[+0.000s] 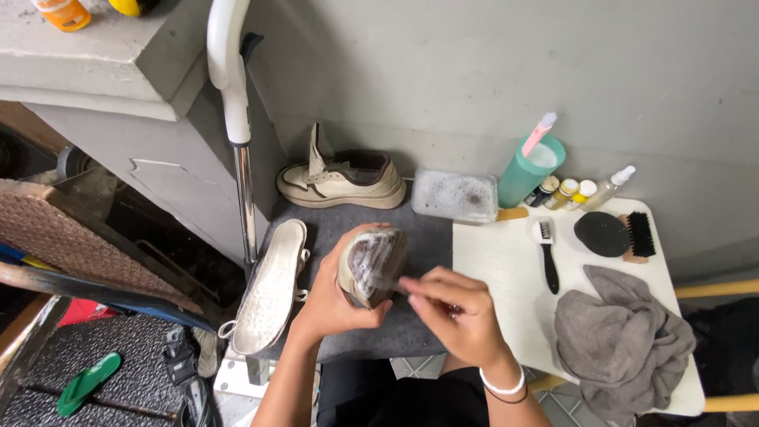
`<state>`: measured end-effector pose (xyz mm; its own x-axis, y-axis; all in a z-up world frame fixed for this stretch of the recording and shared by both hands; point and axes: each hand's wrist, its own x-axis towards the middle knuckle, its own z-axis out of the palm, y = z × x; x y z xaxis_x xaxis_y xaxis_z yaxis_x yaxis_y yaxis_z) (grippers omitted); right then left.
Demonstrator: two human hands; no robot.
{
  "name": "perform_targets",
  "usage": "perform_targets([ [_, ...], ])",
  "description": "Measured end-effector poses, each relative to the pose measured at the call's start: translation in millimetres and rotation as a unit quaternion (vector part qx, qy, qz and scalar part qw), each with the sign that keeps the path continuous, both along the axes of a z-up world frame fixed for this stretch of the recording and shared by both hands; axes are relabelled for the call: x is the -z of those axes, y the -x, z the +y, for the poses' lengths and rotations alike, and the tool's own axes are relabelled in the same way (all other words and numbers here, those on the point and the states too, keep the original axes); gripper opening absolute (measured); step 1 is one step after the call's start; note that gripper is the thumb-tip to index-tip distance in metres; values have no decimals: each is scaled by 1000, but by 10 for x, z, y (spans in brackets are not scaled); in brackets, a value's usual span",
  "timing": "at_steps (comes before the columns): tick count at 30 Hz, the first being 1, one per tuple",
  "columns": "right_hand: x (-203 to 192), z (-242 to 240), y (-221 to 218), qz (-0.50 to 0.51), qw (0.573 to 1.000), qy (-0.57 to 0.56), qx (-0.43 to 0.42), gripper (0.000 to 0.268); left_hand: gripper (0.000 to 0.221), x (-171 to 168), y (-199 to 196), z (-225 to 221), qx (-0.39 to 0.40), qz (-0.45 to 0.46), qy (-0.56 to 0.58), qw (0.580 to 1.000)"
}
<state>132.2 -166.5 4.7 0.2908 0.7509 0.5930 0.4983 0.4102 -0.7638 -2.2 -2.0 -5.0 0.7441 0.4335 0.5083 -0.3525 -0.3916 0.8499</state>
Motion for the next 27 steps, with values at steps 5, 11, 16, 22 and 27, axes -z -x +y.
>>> perform_targets([
  [5,105,19,-41,-17,999,-9,46,27,85,-22,13,5,1,1,12,1000],
  [11,41,15,-50,-7,998,20,65,24,84,-47,38,-8,3,3,26,1000],
  [16,94,21,-95,1,995,28,100,20,85,-50,41,-43,-14,5,19,1000],
  [22,231,-8,-195,32,998,0,54,24,84,-93,27,-101,-35,26,-13,999],
  [27,178,-70,-177,63,998,3,23,25,86,-95,-13,-178,-31,29,0,999],
])
